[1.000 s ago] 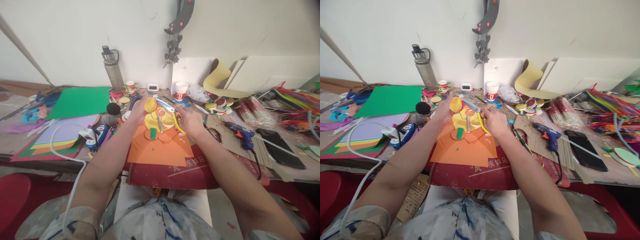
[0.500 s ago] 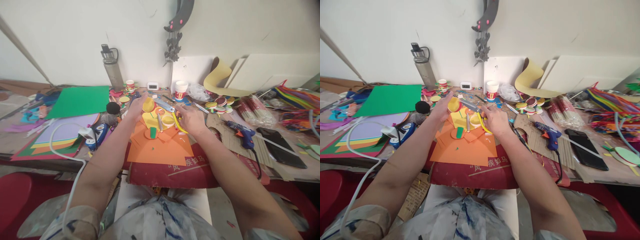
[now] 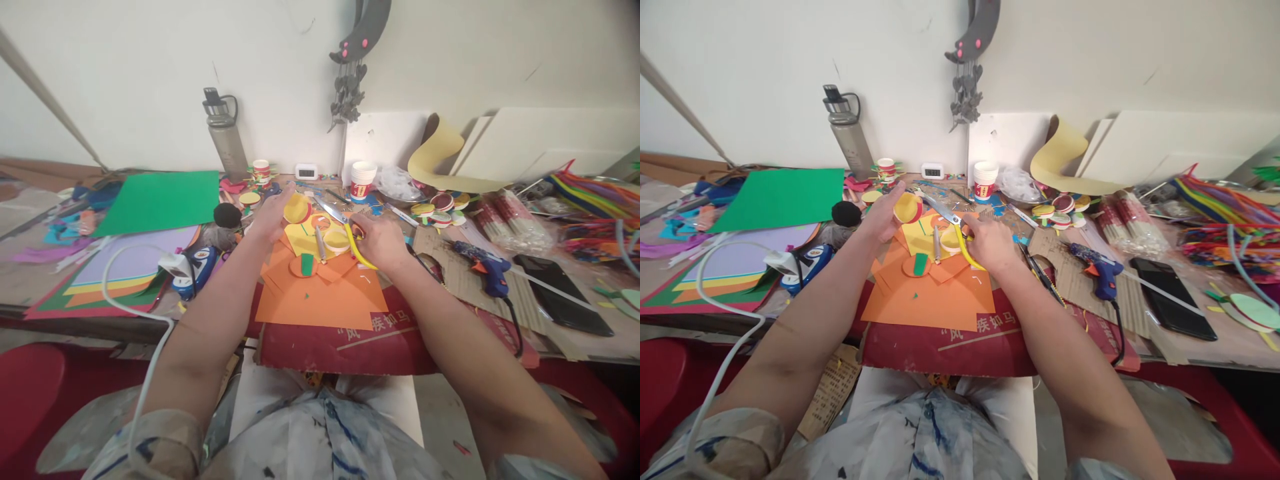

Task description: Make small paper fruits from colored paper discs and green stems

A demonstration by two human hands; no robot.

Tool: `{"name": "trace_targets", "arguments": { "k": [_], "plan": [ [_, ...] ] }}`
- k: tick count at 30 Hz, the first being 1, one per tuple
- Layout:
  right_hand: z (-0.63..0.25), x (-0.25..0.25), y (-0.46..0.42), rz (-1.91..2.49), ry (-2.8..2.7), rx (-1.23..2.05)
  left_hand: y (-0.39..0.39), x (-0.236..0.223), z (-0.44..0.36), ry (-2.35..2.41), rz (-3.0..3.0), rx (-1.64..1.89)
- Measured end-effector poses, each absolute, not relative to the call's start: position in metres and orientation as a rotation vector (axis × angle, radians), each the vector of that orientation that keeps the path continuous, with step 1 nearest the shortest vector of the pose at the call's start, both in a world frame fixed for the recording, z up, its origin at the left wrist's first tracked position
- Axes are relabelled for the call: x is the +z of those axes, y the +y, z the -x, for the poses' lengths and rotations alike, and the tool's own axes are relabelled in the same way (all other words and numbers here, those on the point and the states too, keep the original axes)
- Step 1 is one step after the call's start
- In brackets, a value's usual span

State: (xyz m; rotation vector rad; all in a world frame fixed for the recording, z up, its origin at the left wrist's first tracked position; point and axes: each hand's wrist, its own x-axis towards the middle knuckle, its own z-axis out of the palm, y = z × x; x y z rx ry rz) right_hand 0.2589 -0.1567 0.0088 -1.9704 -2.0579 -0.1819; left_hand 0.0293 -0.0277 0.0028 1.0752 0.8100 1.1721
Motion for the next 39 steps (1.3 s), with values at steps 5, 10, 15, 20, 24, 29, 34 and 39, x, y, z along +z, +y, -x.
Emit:
{"name": "trace_targets", "arguments": {
  "k": [5,10,15,20,24,29,34,39],
  "plan": [
    [-0.259,0.009,-0.158,1.946,-2.007,-0.165,-0.029,0.004,-0.032,0.793,-1.013,1.249],
    [-0.258,0.013,-0.161,1.963,-2.052,-0.208,-0.026,0.003,-0.031,0.815,-1.001,1.257],
    [-0.257,0.014,-0.163,1.961,-2.066,-0.277,-0.027,0.002,-0.03,0.849,-1.043,1.244],
    [-0.258,0.012,-0.162,1.936,-2.078,-0.292,-0.037,0.006,-0.034,0.831,-1.084,1.18],
    [-0.261,0.012,-0.161,1.91,-2.098,-0.294,-0.042,0.009,-0.036,0.815,-1.076,1.159],
    [-0.262,0.013,-0.16,1.922,-2.114,-0.303,-0.038,0.007,-0.035,0.837,-1.065,1.16],
    [-0.262,0.014,-0.16,1.939,-2.131,-0.306,-0.036,0.004,-0.034,0.819,-1.075,1.163],
    [-0.262,0.014,-0.16,1.94,-2.147,-0.3,-0.038,0.005,-0.034,0.821,-1.077,1.159]
  ]
}}
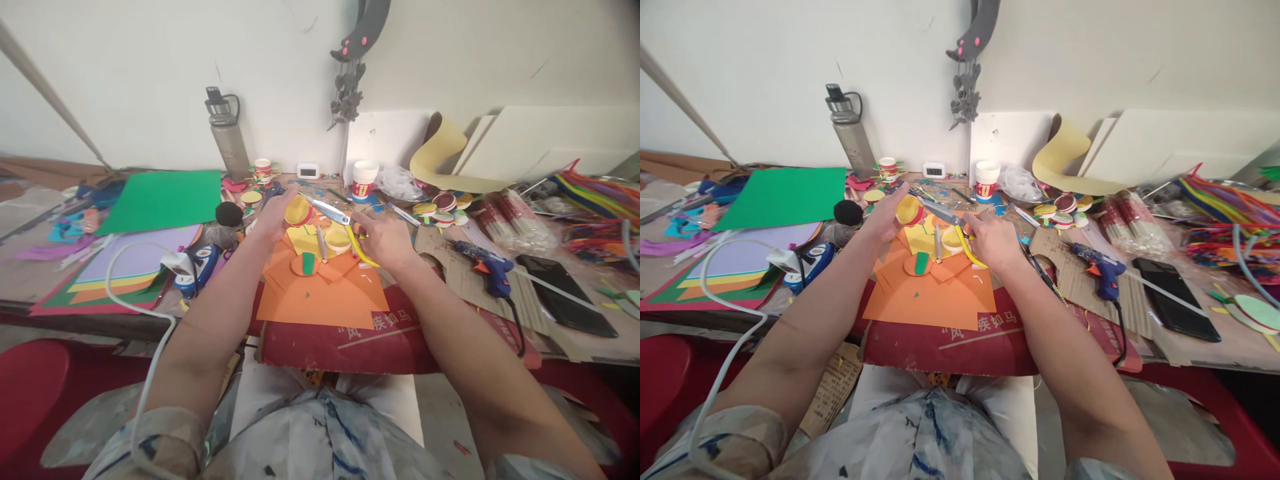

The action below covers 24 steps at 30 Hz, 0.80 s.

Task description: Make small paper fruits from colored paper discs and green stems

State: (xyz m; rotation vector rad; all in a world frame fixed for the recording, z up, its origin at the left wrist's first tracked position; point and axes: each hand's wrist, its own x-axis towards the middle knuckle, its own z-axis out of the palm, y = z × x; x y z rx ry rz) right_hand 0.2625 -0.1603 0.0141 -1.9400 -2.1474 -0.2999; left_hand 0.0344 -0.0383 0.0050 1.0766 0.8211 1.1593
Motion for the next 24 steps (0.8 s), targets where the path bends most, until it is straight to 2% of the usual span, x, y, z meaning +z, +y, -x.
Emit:
{"name": "trace_targets", "arguments": {
  "k": [19,24],
  "plan": [
    [-0.2641,0.0135,-0.1586,1.917,-2.181,-0.192,-0.0406,0.0094,-0.036,0.821,-0.989,1.038],
    [-0.266,0.0173,-0.1612,1.934,-2.098,-0.208,-0.0349,0.0046,-0.0335,0.822,-1.002,1.146]
  ]
}}
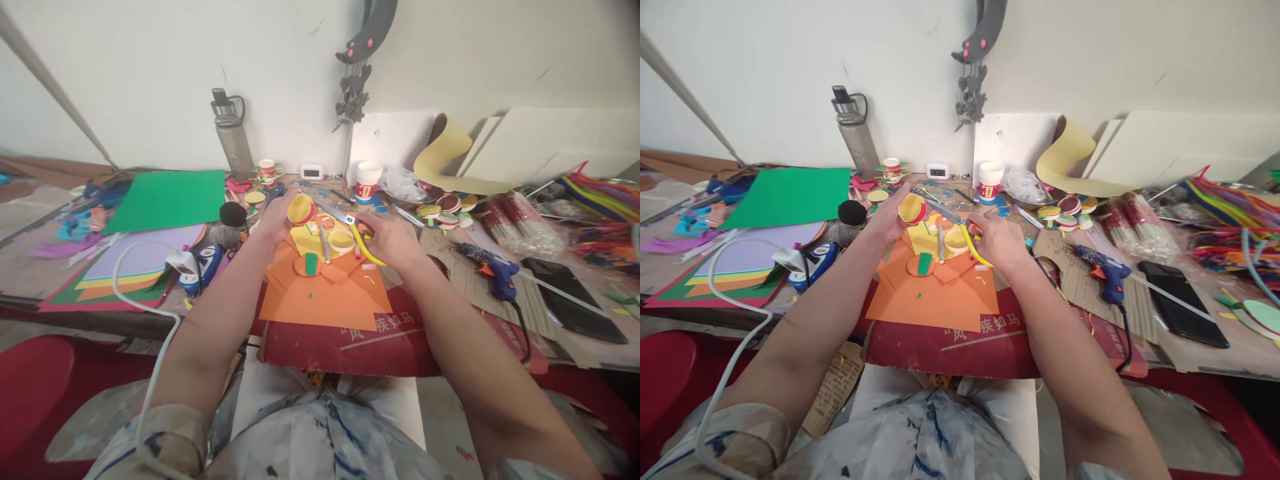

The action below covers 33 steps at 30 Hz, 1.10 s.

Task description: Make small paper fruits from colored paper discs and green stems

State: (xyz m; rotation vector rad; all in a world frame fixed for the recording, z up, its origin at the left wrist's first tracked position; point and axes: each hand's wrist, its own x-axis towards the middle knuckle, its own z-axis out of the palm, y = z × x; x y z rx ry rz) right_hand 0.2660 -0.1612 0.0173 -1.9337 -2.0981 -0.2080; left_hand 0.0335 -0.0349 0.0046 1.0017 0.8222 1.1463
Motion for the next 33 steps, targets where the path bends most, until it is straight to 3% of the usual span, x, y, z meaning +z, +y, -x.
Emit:
{"name": "trace_targets", "arguments": {
  "k": [9,15,19,24,26,33],
  "plan": [
    [-0.276,0.007,-0.153,2.315,-1.756,-0.145,-0.035,-0.002,-0.034,0.731,-1.099,1.141],
    [-0.29,0.001,-0.147,2.428,-1.809,-0.147,-0.049,-0.009,-0.051,0.569,-1.256,1.044],
    [-0.288,0.003,-0.143,2.013,-1.843,-0.088,-0.061,-0.009,-0.061,0.53,-1.398,0.959],
    [-0.278,0.004,-0.144,1.314,-1.644,0.759,-0.066,-0.009,-0.061,0.406,-1.487,0.953],
    [-0.276,0.002,-0.144,1.187,-1.6,0.948,-0.061,-0.013,-0.061,0.364,-1.55,0.953],
    [-0.277,-0.008,-0.137,1.069,-1.592,0.998,-0.044,-0.034,-0.068,0.374,-1.903,1.041]
  ]
}}
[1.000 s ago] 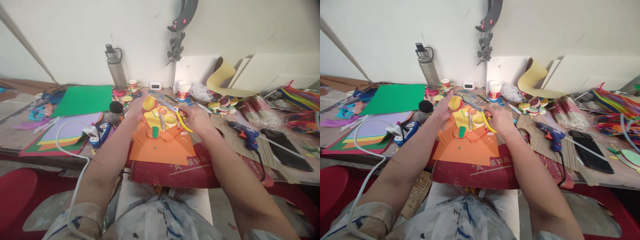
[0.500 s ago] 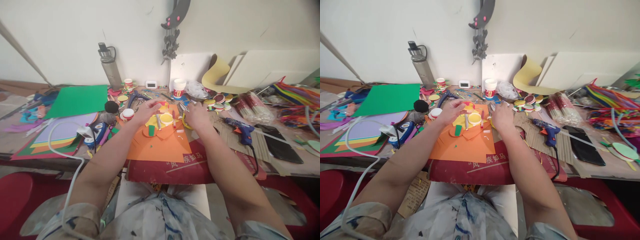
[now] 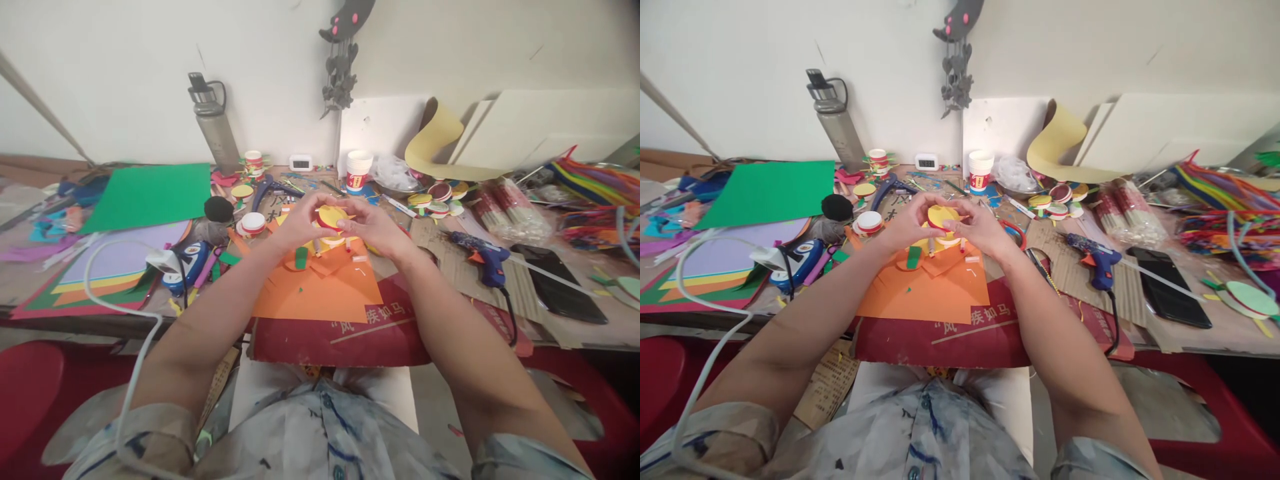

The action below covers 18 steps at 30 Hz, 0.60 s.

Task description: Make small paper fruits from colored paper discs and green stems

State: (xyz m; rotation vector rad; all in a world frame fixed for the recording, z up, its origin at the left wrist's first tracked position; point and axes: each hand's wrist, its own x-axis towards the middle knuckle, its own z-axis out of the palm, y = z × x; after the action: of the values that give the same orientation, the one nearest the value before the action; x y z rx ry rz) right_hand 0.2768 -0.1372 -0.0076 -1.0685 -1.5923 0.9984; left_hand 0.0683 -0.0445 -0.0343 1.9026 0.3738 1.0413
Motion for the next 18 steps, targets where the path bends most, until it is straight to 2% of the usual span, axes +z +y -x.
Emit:
{"name": "trace_targets", "arguments": {
  "k": [5,18],
  "plan": [
    [-0.282,-0.016,-0.129,1.162,-1.62,0.841,-0.05,-0.032,-0.069,0.415,-2.29,1.035],
    [-0.282,-0.023,-0.124,1.256,-1.578,0.78,-0.044,-0.029,-0.064,0.585,-2.371,0.911]
  ]
}}
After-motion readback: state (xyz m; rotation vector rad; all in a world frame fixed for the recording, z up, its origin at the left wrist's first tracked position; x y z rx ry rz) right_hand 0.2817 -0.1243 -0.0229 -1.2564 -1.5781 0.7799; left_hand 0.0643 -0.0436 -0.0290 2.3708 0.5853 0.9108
